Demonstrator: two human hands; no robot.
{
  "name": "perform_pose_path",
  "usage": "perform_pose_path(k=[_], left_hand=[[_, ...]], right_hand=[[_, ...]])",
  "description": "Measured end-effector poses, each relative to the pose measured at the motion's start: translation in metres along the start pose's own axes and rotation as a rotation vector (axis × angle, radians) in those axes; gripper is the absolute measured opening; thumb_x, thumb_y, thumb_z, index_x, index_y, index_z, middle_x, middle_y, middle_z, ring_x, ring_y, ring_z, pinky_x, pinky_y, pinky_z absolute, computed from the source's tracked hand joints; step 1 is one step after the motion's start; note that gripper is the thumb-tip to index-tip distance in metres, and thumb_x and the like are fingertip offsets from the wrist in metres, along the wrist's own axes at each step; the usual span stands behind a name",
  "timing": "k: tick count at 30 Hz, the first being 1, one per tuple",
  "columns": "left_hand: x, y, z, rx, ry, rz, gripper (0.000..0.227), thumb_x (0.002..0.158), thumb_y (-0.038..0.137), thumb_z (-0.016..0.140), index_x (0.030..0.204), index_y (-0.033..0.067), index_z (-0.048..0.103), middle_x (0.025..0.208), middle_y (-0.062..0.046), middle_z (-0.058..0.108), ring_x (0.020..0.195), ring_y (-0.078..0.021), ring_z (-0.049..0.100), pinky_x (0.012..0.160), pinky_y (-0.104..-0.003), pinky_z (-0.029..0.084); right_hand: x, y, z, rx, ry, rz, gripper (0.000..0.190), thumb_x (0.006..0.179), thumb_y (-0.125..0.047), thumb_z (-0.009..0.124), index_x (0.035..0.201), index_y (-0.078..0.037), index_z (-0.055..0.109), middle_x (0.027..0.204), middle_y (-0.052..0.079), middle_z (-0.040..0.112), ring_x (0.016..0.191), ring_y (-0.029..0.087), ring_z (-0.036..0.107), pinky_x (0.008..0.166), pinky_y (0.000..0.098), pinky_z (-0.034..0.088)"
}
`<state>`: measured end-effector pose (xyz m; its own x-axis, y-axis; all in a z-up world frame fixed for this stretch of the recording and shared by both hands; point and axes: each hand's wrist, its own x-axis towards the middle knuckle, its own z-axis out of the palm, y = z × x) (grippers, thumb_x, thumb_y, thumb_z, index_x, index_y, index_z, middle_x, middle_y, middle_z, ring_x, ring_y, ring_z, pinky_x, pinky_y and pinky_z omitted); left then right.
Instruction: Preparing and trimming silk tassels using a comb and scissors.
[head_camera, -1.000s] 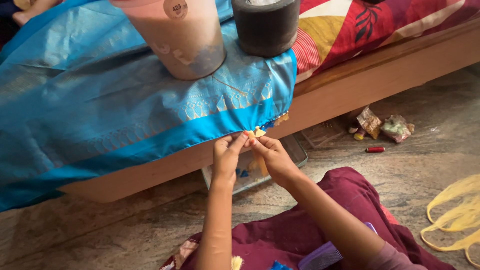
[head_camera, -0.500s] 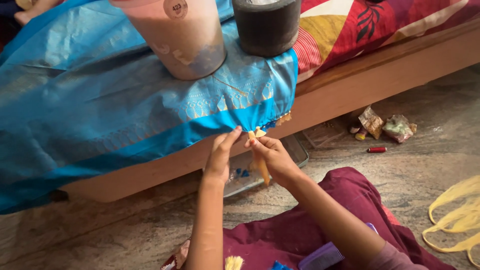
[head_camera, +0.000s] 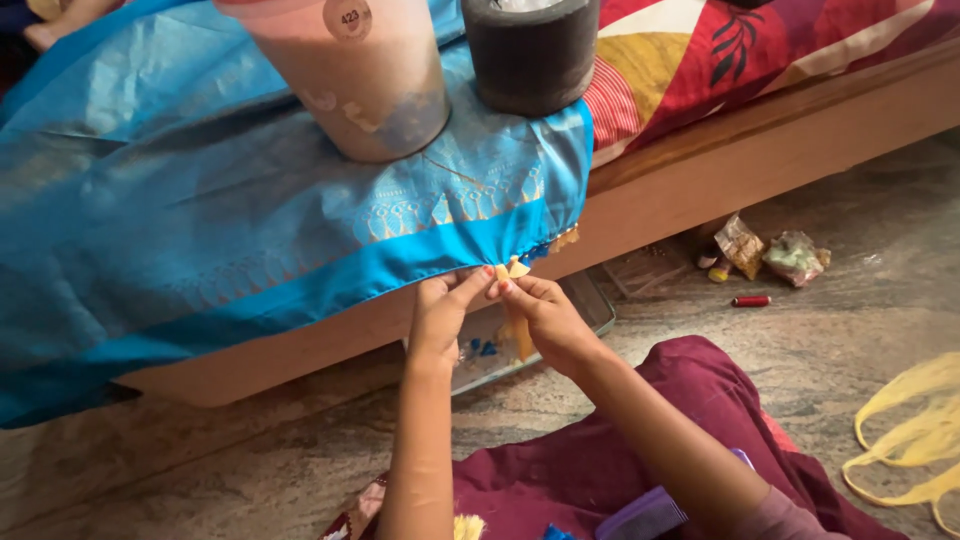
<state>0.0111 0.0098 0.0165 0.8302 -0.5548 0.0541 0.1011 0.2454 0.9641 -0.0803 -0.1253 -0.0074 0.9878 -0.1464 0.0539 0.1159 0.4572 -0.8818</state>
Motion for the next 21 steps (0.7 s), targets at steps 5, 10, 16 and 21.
perform_pose_path(k=[5,10,16,21], left_hand=[[0.005,-0.017,-0.014,-0.006,0.091,-0.042,0.020,0.084,0.020,0.076,0.097,0.0040,0.077,0.099,-0.002,0.077,0.099,-0.0108,0.066,0.098,-0.030,0.044],[0.006,-0.004,0.000,-0.267,0.095,-0.044,0.029,0.076,0.030,0.073,0.096,0.0085,0.074,0.101,-0.005,0.076,0.101,-0.0196,0.069,0.100,-0.040,0.048],[0.019,-0.025,-0.002,-0.026,-0.114,-0.127,0.030,0.100,0.030,0.071,0.087,0.0038,0.075,0.083,-0.001,0.070,0.084,-0.0120,0.058,0.094,-0.031,0.044],[-0.004,-0.022,0.016,0.166,0.006,0.003,0.025,0.096,0.025,0.071,0.085,0.0027,0.076,0.079,-0.001,0.074,0.078,-0.0129,0.063,0.082,-0.036,0.047]], right_hand=[[0.003,0.012,-0.012,-0.076,0.038,0.009,0.027,0.106,-0.031,0.056,0.101,-0.008,0.071,0.088,-0.002,0.063,0.076,0.007,0.054,0.068,0.0253,0.046],[0.002,0.010,-0.011,-0.043,0.029,0.015,0.027,0.108,-0.031,0.056,0.102,-0.008,0.070,0.083,0.000,0.061,0.070,0.008,0.053,0.063,0.0263,0.043],[-0.002,-0.005,0.003,0.024,0.054,0.072,0.026,0.099,-0.029,0.056,0.101,-0.006,0.070,0.091,-0.001,0.069,0.076,0.008,0.060,0.069,0.0270,0.050],[0.007,-0.002,-0.013,0.208,0.057,0.156,0.017,0.091,-0.021,0.068,0.101,-0.007,0.068,0.089,-0.002,0.065,0.074,0.010,0.058,0.069,0.0275,0.046]])
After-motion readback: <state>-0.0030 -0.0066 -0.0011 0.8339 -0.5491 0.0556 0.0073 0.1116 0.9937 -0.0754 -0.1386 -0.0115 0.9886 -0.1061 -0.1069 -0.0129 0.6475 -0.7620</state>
